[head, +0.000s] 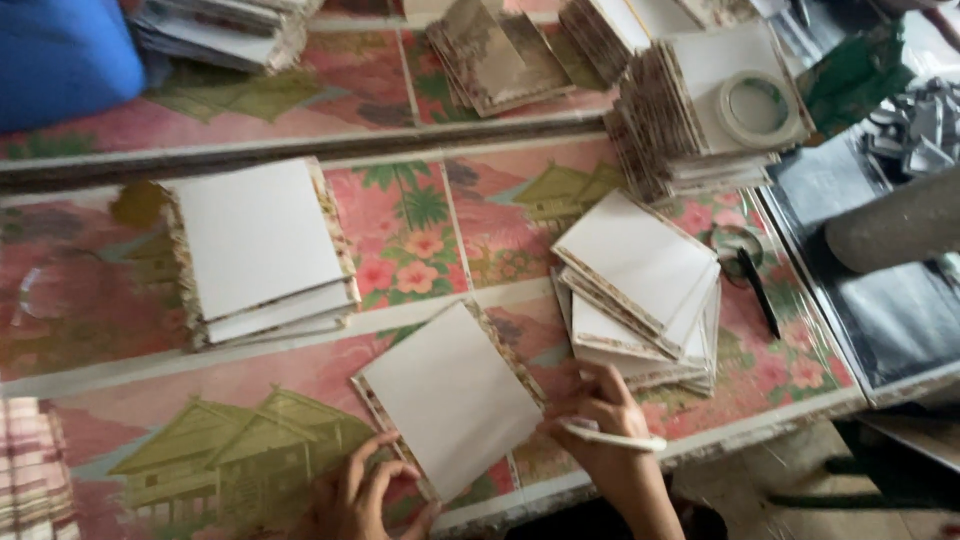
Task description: The person assembles small notebooks by placing a white paper sheet onto a patterned cover and pressing the edges to secure them. They repeatedly pick up covers and sheets from piles on the table, align them, and stack the finished notebooks.
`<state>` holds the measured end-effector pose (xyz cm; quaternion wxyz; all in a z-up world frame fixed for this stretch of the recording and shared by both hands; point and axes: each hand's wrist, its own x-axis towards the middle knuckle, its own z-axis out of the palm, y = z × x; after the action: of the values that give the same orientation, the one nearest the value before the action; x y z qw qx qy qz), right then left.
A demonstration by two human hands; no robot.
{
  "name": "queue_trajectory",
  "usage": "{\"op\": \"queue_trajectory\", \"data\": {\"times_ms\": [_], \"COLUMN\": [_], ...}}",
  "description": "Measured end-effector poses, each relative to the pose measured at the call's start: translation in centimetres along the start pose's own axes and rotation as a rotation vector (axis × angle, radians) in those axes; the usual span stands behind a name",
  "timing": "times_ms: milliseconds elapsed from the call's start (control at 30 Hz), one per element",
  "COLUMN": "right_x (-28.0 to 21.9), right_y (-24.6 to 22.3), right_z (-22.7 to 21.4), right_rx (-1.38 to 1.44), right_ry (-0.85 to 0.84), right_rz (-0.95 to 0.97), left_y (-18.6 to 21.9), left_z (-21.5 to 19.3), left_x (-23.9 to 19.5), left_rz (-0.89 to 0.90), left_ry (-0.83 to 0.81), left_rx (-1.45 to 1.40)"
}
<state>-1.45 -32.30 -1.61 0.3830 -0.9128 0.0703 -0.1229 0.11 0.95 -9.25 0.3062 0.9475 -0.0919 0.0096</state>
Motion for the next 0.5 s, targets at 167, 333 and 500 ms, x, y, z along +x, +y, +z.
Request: {"op": "queue_trajectory", "data": {"times_ms": [167,333,500], "right_x": [0.4,0.8,0.5], "right_y": [-0.1,-0.4,0.4], "right_z": [0.3,0.2,0.0], "right_rx": [0.002,-0.016,-0.109], "right_ry": [0.042,0.047,0.059], "right_rz": [0.047,0.081,0.102], "left_y": [3.4,4.1,3.9], "left_z": [-2.5,-2.9,-2.4], "left_x": [0.3,0.5,0.1], "left_rz": [-0.087,-0.114,-0.022], "left_ry": [0.001,0.033,0.118], "left_rx": [0.010,0.068,-0.030]}}
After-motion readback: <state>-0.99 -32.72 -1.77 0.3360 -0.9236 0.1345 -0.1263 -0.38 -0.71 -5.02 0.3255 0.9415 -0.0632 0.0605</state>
